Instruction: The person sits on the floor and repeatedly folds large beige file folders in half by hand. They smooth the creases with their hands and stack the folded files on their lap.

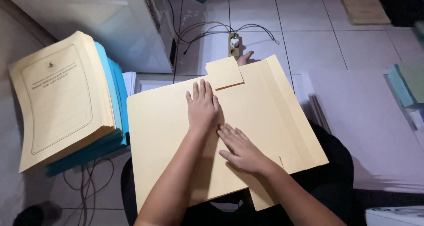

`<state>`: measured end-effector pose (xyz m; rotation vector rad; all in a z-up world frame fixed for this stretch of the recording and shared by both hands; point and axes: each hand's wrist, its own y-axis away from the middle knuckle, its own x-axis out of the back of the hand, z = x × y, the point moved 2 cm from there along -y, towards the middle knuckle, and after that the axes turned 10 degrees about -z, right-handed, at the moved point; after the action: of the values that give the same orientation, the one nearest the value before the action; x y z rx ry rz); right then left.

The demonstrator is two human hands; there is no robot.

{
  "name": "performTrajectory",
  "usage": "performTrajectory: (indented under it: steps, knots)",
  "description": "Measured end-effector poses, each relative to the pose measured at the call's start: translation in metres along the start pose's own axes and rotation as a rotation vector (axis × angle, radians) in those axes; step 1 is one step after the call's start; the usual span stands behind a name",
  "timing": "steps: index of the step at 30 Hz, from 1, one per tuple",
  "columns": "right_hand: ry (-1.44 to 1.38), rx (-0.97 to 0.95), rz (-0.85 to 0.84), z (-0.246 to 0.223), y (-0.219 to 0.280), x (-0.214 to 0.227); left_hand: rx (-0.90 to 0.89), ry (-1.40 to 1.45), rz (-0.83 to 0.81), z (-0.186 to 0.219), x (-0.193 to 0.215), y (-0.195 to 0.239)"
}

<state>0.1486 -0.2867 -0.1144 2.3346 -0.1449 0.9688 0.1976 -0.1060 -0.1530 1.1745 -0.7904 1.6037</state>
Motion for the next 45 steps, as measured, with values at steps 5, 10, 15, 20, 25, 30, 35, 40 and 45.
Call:
performTrajectory:
  steps: [5, 10, 15, 20, 25, 30, 35, 40, 45]
  knots:
    - [0.166, -0.261, 0.204, 0.042, 0.023, 0.017, -0.006, -0.008, -0.020, -0.002, -0.002, -0.002]
    - [0.257, -0.513, 0.265, 0.065, 0.052, 0.020, -0.004, 0.011, -0.019, -0.003, 0.000, -0.002]
    - [0.303, -0.572, 0.280, 0.095, 0.070, 0.010, 0.008, 0.023, -0.075, -0.004, 0.001, 0.000]
    - [0.384, -0.430, 0.307, 0.136, 0.050, 0.033, 0.021, 0.018, -0.101, -0.004, 0.004, 0.000]
    - [0.381, -0.335, 0.309, 0.172, -0.017, 0.089, 0.049, 0.021, -0.126, -0.002, 0.011, 0.000]
    - [0.399, -0.324, 0.344, 0.192, -0.086, 0.144, 0.038, 0.055, -0.150, 0.001, 0.013, -0.002]
    - [0.402, -0.336, 0.358, 0.175, -0.082, 0.144, 0.083, 0.020, -0.141, 0.003, 0.011, -0.003]
    - [0.414, -0.345, 0.356, 0.173, -0.033, 0.108, 0.103, -0.001, -0.129, 0.006, 0.014, -0.001]
    - [0.453, -0.319, 0.334, 0.165, 0.039, 0.046, 0.124, -0.036, -0.101, 0.002, 0.006, -0.003]
